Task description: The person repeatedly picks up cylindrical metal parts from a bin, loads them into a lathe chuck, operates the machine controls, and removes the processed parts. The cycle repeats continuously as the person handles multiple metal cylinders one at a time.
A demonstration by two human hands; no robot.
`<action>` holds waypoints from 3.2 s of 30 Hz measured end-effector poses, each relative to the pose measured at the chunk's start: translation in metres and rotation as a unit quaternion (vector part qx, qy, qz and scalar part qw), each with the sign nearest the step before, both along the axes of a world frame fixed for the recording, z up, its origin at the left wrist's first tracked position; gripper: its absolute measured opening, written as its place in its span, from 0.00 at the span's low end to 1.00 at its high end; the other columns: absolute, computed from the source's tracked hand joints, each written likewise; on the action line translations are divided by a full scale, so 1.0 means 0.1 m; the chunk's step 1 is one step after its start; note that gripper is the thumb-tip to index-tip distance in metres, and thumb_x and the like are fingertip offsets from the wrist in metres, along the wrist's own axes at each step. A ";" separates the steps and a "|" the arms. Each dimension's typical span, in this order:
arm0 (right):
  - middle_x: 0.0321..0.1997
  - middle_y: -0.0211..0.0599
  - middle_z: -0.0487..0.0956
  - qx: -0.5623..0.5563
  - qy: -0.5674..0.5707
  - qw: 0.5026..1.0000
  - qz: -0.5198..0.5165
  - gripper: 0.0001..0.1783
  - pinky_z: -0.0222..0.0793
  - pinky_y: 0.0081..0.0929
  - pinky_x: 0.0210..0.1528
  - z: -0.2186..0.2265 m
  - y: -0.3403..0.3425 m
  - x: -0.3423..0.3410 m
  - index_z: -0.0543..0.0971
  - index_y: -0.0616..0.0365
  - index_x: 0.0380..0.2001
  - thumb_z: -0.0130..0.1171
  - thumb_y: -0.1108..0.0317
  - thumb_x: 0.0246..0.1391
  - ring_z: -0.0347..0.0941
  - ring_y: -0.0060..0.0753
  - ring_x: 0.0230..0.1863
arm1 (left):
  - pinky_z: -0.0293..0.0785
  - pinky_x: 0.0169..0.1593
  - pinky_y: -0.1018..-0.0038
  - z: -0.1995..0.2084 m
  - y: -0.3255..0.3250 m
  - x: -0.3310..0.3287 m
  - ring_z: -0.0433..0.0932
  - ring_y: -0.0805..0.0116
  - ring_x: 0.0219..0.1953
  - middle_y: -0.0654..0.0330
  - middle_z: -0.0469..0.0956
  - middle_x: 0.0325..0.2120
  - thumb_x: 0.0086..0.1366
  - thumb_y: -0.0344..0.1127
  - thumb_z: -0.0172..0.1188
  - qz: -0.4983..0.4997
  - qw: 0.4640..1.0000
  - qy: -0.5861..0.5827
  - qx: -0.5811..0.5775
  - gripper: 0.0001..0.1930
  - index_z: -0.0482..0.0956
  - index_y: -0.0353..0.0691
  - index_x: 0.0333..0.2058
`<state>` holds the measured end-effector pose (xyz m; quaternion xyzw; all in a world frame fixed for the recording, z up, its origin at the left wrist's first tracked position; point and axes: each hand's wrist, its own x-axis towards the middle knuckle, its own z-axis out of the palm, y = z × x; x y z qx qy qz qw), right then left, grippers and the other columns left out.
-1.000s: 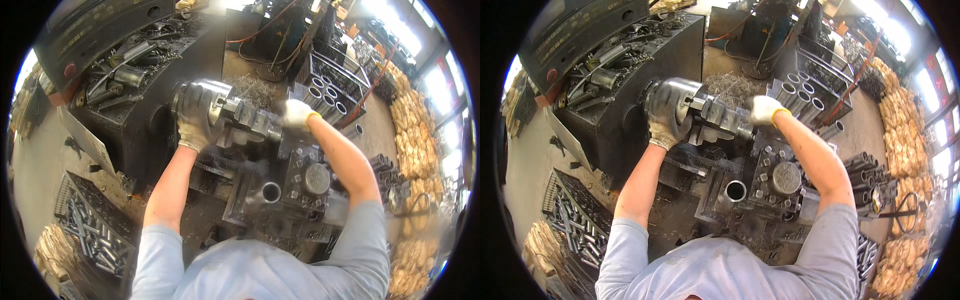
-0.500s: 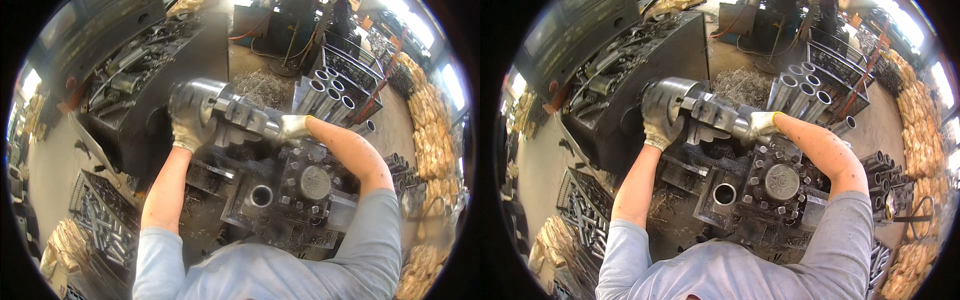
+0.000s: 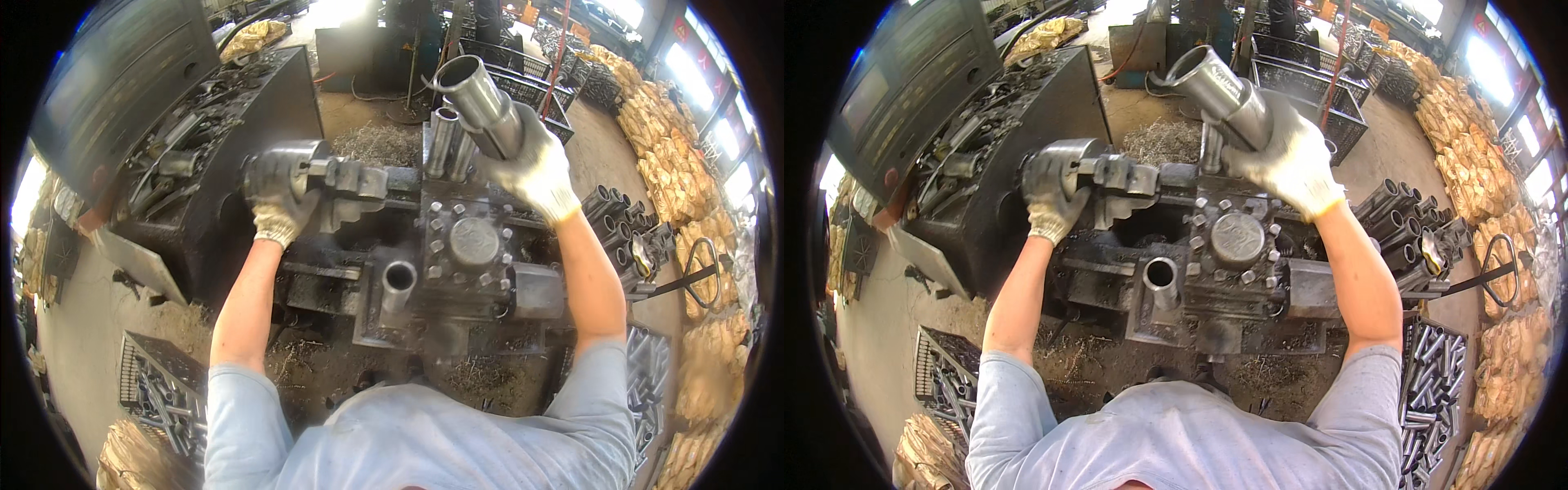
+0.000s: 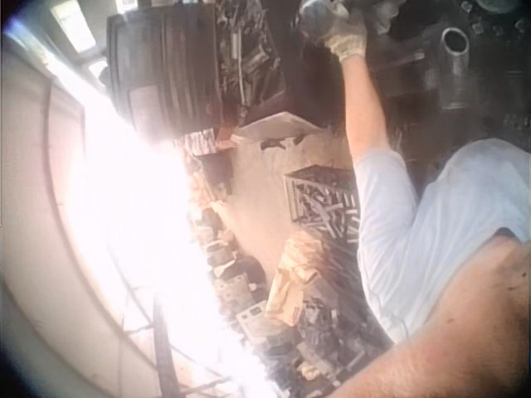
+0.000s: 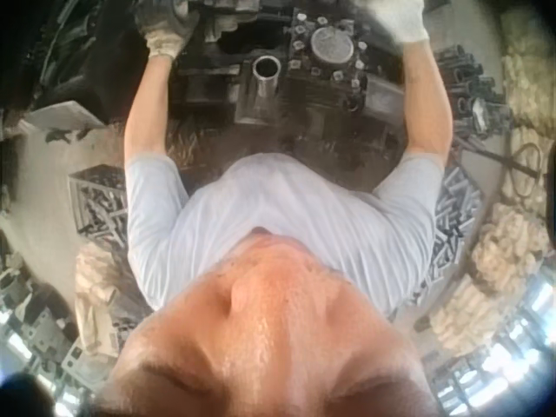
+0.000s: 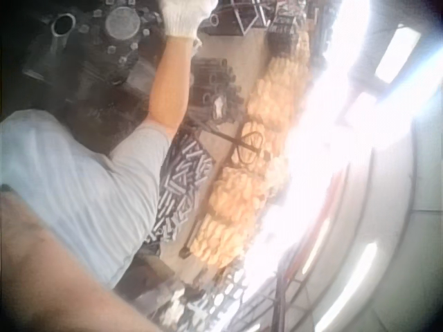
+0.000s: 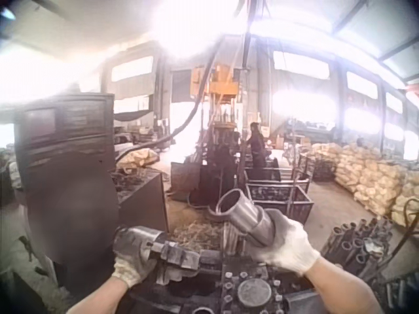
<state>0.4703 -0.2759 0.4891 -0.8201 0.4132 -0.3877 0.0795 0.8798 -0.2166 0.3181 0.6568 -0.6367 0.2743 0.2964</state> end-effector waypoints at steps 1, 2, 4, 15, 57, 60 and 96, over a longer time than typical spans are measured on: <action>0.46 0.56 0.87 0.018 -0.002 1.000 -0.013 0.42 0.88 0.41 0.49 0.05 0.35 0.09 0.77 0.63 0.60 0.77 0.53 0.44 0.89 0.44 0.44 | 0.57 0.76 0.43 0.12 0.16 -0.12 0.65 0.40 0.72 0.43 0.69 0.67 0.55 0.52 0.77 -0.001 1.000 0.001 0.004 0.47 0.67 0.41 0.70; 0.46 0.56 0.87 -0.010 -0.010 1.000 0.024 0.42 0.88 0.42 0.49 0.03 0.70 0.18 0.77 0.63 0.60 0.77 0.54 0.43 0.89 0.44 0.44 | 0.59 0.76 0.46 0.25 0.35 -0.27 0.65 0.43 0.73 0.44 0.69 0.67 0.57 0.50 0.77 0.029 0.996 0.039 0.074 0.47 0.66 0.41 0.71; 0.46 0.55 0.87 0.108 -0.016 0.993 0.050 0.42 0.87 0.40 0.51 -0.21 1.32 0.38 0.77 0.63 0.60 0.77 0.54 0.42 0.89 0.44 0.44 | 0.66 0.73 0.51 0.36 1.05 -0.68 0.69 0.49 0.71 0.46 0.70 0.66 0.57 0.41 0.79 -0.205 0.938 0.270 0.068 0.48 0.63 0.38 0.72; 0.36 0.41 0.87 0.598 -0.052 0.799 0.045 0.41 0.80 0.30 0.39 -2.36 2.37 0.94 0.84 0.65 0.52 0.77 0.42 0.44 0.83 0.31 0.33 | 0.85 0.51 0.55 -0.88 2.05 -1.37 0.83 0.59 0.47 0.54 0.81 0.46 0.67 0.34 0.70 -0.132 0.315 0.915 0.215 0.26 0.72 0.32 0.59; 0.39 0.39 0.87 0.511 -0.225 0.828 0.053 0.34 0.79 0.36 0.46 -2.27 1.78 1.19 0.85 0.66 0.48 0.77 0.45 0.53 0.83 0.31 0.41 | 0.84 0.55 0.50 -1.10 1.82 -0.67 0.85 0.48 0.51 0.48 0.83 0.52 0.77 0.76 0.35 -0.214 0.228 0.945 0.101 0.43 0.77 0.41 0.61; 0.40 0.41 0.87 0.663 0.013 0.747 0.053 0.39 0.80 0.35 0.46 -1.89 1.83 1.32 0.83 0.67 0.53 0.82 0.47 0.47 0.83 0.32 0.43 | 0.66 0.74 0.49 -0.98 1.81 -1.04 0.76 0.49 0.66 0.49 0.79 0.62 0.77 0.74 0.40 -0.280 0.206 0.932 0.103 0.43 0.70 0.40 0.70; 0.36 0.54 0.89 0.265 0.565 0.774 0.110 0.35 0.82 0.42 0.45 -1.59 -1.38 1.18 0.88 0.69 0.38 0.76 0.41 0.47 0.87 0.46 0.39 | 0.59 0.25 0.72 -1.85 3.29 1.11 0.64 0.70 0.19 0.69 0.69 0.19 0.78 0.67 0.48 0.135 0.367 0.910 -0.137 0.25 0.75 0.54 0.32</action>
